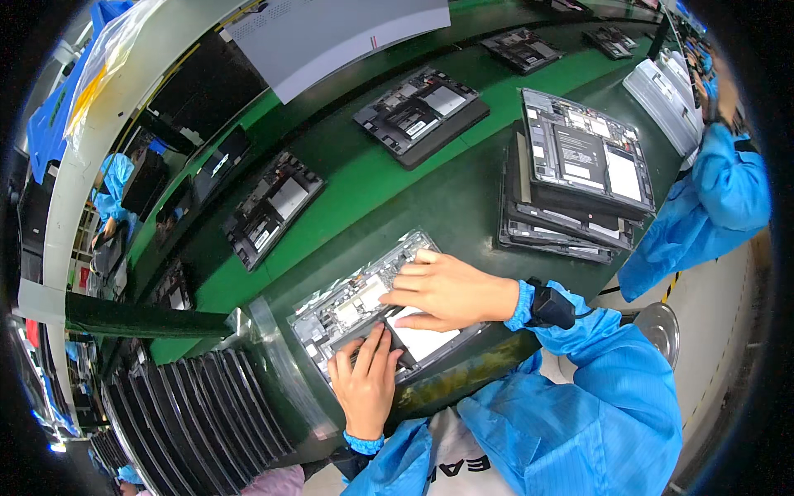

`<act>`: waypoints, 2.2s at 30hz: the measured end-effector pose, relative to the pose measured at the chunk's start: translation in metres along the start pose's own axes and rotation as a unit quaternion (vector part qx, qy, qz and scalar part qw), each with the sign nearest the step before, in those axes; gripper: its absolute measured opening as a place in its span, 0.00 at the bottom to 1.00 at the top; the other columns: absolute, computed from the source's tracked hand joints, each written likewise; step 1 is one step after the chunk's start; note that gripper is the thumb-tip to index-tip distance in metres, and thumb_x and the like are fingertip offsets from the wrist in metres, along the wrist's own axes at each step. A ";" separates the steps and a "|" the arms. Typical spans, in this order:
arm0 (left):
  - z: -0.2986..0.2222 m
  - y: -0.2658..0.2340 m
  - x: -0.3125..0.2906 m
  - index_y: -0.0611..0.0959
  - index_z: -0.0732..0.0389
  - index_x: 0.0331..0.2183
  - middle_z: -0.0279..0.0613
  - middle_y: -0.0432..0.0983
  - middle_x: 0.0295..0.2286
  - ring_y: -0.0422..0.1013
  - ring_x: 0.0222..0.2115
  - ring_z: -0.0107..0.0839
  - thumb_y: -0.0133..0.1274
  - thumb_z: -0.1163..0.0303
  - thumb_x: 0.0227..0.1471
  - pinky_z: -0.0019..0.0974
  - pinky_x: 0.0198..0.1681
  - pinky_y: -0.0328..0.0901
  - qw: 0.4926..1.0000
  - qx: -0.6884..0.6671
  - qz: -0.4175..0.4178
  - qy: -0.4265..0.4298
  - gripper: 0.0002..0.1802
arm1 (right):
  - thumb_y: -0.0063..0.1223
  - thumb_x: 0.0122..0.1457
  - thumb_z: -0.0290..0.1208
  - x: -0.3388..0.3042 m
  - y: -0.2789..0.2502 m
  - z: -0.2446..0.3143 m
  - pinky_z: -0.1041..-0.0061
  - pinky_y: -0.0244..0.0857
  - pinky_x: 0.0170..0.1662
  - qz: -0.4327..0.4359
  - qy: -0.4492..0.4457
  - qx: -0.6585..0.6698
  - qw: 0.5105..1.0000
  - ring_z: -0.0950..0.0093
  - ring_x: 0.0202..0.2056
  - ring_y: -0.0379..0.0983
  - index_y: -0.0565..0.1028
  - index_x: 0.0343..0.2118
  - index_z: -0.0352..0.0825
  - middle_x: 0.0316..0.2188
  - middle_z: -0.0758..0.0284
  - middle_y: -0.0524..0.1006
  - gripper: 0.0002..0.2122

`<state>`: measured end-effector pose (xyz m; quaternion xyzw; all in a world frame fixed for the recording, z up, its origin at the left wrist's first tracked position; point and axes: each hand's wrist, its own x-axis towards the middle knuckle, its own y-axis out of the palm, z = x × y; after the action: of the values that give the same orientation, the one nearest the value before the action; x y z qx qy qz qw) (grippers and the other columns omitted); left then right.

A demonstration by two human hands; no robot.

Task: The person installs internal components into a laptop chassis by hand, inserting battery packs, internal cables, and printed circuit boards, using a black alignment tool to position the parts.

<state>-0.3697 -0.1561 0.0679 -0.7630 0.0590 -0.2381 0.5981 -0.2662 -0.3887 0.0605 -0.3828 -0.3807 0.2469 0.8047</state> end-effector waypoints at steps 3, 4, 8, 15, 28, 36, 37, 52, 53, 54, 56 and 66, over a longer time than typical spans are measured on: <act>0.003 0.001 -0.001 0.88 0.58 0.47 0.28 0.81 0.52 0.72 0.45 0.38 0.69 0.64 0.50 0.43 0.47 0.64 1.000 -0.006 -0.005 -0.008 0.21 | 0.57 0.67 0.44 0.006 0.007 0.000 0.69 0.60 0.43 0.056 -0.016 -0.015 0.998 0.71 0.36 0.73 0.79 0.50 0.39 0.32 0.69 0.75 0.16; 0.004 0.002 -0.002 0.88 0.58 0.47 0.28 0.81 0.52 0.72 0.45 0.38 0.69 0.64 0.50 0.43 0.47 0.64 1.000 -0.007 -0.006 -0.011 0.21 | 0.57 0.67 0.44 0.007 0.008 0.000 0.69 0.60 0.43 0.059 -0.019 -0.015 0.998 0.71 0.36 0.73 0.79 0.50 0.39 0.32 0.69 0.75 0.16; 0.007 0.004 -0.004 0.88 0.58 0.47 0.29 0.81 0.51 0.72 0.45 0.38 0.70 0.64 0.50 0.43 0.46 0.64 1.000 -0.019 -0.010 -0.007 0.22 | 0.56 0.67 0.43 0.010 0.010 0.000 0.68 0.61 0.42 0.052 -0.024 0.012 0.998 0.71 0.35 0.73 0.80 0.49 0.39 0.31 0.69 0.76 0.15; 0.007 0.008 0.010 0.87 0.57 0.47 0.28 0.81 0.51 0.73 0.44 0.34 0.70 0.63 0.49 0.41 0.45 0.64 0.999 -0.036 -0.007 0.029 0.22 | 0.64 0.62 0.37 -0.008 0.012 -0.005 0.64 0.73 0.36 -0.063 0.076 0.099 0.990 0.63 0.32 0.78 0.80 0.45 0.35 0.32 0.66 0.76 0.14; 0.017 0.012 0.010 0.88 0.57 0.45 0.27 0.82 0.51 0.73 0.42 0.34 0.71 0.63 0.48 0.40 0.45 0.64 0.998 -0.020 -0.022 0.047 0.21 | 0.72 0.56 0.33 -0.007 0.016 -0.011 0.72 0.73 0.27 -0.077 0.033 0.072 0.994 0.68 0.25 0.78 0.82 0.39 0.33 0.33 0.67 0.78 0.12; 0.023 0.011 0.009 0.88 0.57 0.45 0.27 0.82 0.51 0.73 0.42 0.34 0.71 0.63 0.48 0.40 0.45 0.64 0.998 -0.033 -0.024 0.052 0.21 | 0.72 0.56 0.32 -0.002 0.015 -0.006 0.71 0.72 0.26 -0.066 0.032 0.051 0.996 0.69 0.24 0.77 0.83 0.36 0.33 0.32 0.68 0.77 0.10; 0.023 0.011 0.009 0.88 0.57 0.45 0.27 0.82 0.51 0.73 0.42 0.34 0.71 0.63 0.48 0.40 0.45 0.64 0.998 -0.034 -0.025 0.053 0.21 | 0.72 0.56 0.32 -0.002 0.016 -0.007 0.71 0.72 0.26 -0.066 0.032 0.050 0.996 0.69 0.24 0.77 0.83 0.36 0.33 0.32 0.68 0.77 0.10; 0.029 0.020 0.006 0.88 0.56 0.46 0.27 0.82 0.51 0.73 0.43 0.35 0.71 0.63 0.48 0.41 0.46 0.64 0.997 -0.056 -0.033 0.044 0.22 | 0.68 0.58 0.33 -0.001 0.023 -0.007 0.67 0.71 0.27 -0.074 0.038 0.061 0.995 0.66 0.25 0.76 0.81 0.36 0.33 0.33 0.68 0.74 0.10; 0.030 0.021 0.006 0.88 0.56 0.46 0.27 0.81 0.51 0.73 0.43 0.35 0.71 0.63 0.48 0.41 0.46 0.64 0.997 -0.058 -0.034 0.043 0.22 | 0.68 0.59 0.33 0.000 0.022 -0.006 0.66 0.71 0.27 -0.063 0.045 0.062 0.995 0.65 0.25 0.76 0.80 0.36 0.33 0.33 0.67 0.74 0.10; 0.030 0.021 0.006 0.88 0.56 0.46 0.28 0.81 0.51 0.73 0.43 0.35 0.71 0.63 0.48 0.41 0.47 0.64 0.997 -0.060 -0.035 0.042 0.22 | 0.68 0.59 0.34 0.001 0.020 -0.005 0.65 0.71 0.27 -0.051 0.052 0.063 0.995 0.63 0.25 0.76 0.79 0.36 0.34 0.33 0.67 0.74 0.10; 0.031 0.022 0.007 0.88 0.56 0.46 0.28 0.81 0.51 0.73 0.43 0.35 0.71 0.63 0.48 0.41 0.47 0.64 0.996 -0.063 -0.038 0.042 0.22 | 0.67 0.60 0.35 0.005 0.011 0.000 0.62 0.71 0.28 -0.042 0.085 0.050 0.994 0.60 0.26 0.76 0.78 0.36 0.33 0.33 0.65 0.75 0.10; 0.037 0.026 0.002 0.87 0.58 0.48 0.29 0.80 0.52 0.71 0.44 0.35 0.70 0.62 0.51 0.41 0.45 0.64 0.994 -0.077 -0.046 0.056 0.22 | 0.63 0.63 0.36 0.022 -0.006 0.006 0.59 0.71 0.33 0.050 0.110 0.068 0.990 0.56 0.31 0.77 0.78 0.36 0.33 0.31 0.61 0.76 0.10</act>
<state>-0.3468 -0.1313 0.0378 -0.7942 0.0750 -0.3023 0.5218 -0.2577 -0.3750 0.0774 -0.3703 -0.2529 0.2688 0.8525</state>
